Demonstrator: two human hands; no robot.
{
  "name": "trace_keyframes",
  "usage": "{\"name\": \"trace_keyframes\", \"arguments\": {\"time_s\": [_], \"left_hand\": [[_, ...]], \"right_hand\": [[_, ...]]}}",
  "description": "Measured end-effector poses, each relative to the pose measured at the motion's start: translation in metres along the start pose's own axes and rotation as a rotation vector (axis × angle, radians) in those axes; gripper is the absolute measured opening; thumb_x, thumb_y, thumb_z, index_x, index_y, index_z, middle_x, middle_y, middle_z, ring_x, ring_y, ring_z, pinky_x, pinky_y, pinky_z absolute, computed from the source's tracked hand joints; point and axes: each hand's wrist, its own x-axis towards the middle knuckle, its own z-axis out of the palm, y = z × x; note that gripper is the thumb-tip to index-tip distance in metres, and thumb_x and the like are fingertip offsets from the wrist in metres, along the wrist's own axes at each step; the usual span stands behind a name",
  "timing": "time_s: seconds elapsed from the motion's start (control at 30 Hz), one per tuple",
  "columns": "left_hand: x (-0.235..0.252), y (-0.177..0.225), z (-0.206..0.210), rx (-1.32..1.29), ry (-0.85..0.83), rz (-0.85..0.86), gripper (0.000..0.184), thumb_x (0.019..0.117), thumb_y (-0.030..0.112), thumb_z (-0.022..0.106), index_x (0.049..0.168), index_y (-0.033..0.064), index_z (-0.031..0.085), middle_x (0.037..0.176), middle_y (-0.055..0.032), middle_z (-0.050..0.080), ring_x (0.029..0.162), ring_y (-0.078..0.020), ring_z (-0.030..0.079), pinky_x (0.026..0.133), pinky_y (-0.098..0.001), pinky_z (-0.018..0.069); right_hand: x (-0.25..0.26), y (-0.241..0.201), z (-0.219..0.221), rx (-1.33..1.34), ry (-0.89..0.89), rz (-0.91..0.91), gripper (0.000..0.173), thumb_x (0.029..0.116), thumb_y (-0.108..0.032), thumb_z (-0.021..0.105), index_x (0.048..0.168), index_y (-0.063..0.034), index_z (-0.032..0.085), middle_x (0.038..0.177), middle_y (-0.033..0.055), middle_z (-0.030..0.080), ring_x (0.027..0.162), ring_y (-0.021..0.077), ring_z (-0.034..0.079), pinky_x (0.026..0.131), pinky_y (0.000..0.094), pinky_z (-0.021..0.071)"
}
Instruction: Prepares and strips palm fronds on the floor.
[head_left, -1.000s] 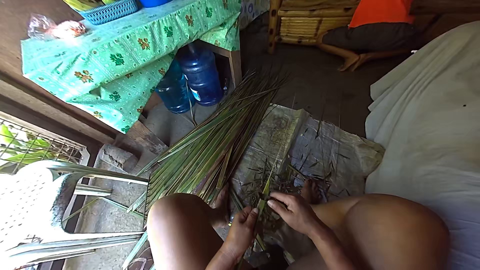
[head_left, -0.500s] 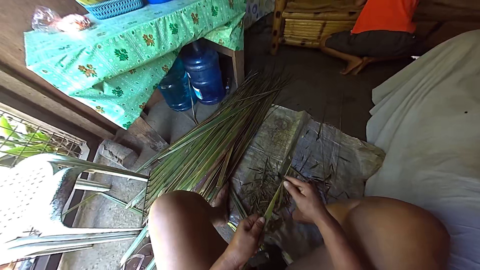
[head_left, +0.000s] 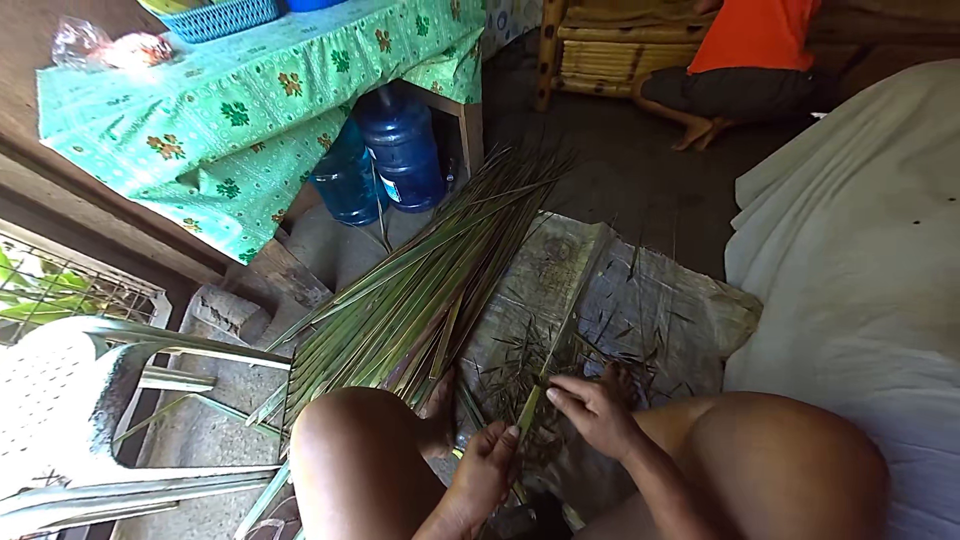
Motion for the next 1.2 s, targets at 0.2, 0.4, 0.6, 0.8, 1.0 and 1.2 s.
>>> {"name": "trace_keyframes", "arguments": {"time_s": [0.2,0.4,0.6,0.8,1.0,1.2], "left_hand": [[-0.004,-0.003,-0.002,-0.016,-0.008,-0.013,0.028,0.1112,0.015,0.035,0.092,0.0095,0.054,0.052,0.0076,0.041,0.039,0.0009,0.034,0.038,-0.0146,0.0294],[-0.004,-0.003,-0.007,0.026,0.053,-0.017,0.028,0.1116,0.016,0.036,0.091,0.0084,0.053,0.053,0.0067,0.04,0.039,-0.0005,0.034,0.038,-0.0158,0.0303],[0.014,0.008,-0.004,-0.014,0.092,0.002,0.028,0.112,0.016,0.036,0.092,0.0084,0.054,0.054,0.0062,0.04,0.04,-0.0012,0.034,0.039,-0.0163,0.0294],[0.007,0.009,-0.001,-0.032,0.049,-0.005,0.029,0.1122,0.016,0.035,0.091,0.0092,0.053,0.054,0.0072,0.039,0.04,0.0,0.032,0.039,-0.0155,0.0275],[-0.006,0.001,-0.004,-0.013,-0.021,-0.027,0.027,0.1112,0.016,0.036,0.092,0.0102,0.054,0.053,0.0077,0.041,0.04,0.0006,0.033,0.038,-0.015,0.0295],[0.004,0.01,-0.004,0.063,0.032,-0.007,0.026,0.1121,0.018,0.037,0.094,0.0087,0.054,0.057,0.006,0.046,0.043,-0.0011,0.04,0.041,-0.0159,0.0352]], "right_hand": [[0.008,0.003,0.0,-0.104,0.087,0.143,0.039,0.1042,-0.032,0.052,0.122,-0.0042,0.074,0.106,0.0155,0.076,0.098,0.0306,0.073,0.089,0.0551,0.0549],[0.011,0.003,-0.011,0.112,0.019,0.171,0.038,0.1045,-0.029,0.048,0.119,-0.0033,0.072,0.086,0.0053,0.069,0.066,0.0094,0.057,0.065,0.0327,0.0501],[-0.011,-0.021,0.017,0.209,-0.257,-0.046,0.035,0.1023,-0.03,0.054,0.107,-0.0034,0.076,0.091,0.0071,0.075,0.081,0.0089,0.069,0.076,0.0313,0.0561],[0.005,-0.004,0.014,0.014,-0.044,-0.011,0.038,0.1018,-0.033,0.053,0.112,-0.0052,0.077,0.099,0.0103,0.076,0.092,0.0205,0.073,0.084,0.0453,0.0585],[0.018,0.021,-0.002,0.085,0.128,0.141,0.039,0.1043,-0.029,0.049,0.12,-0.002,0.072,0.082,0.0044,0.068,0.064,0.0083,0.057,0.064,0.0312,0.0504],[0.006,-0.019,0.006,0.451,-0.142,0.191,0.035,0.1007,-0.019,0.05,0.125,0.0008,0.066,0.066,-0.0107,0.054,0.053,-0.0031,0.047,0.052,0.0157,0.0411]]}}
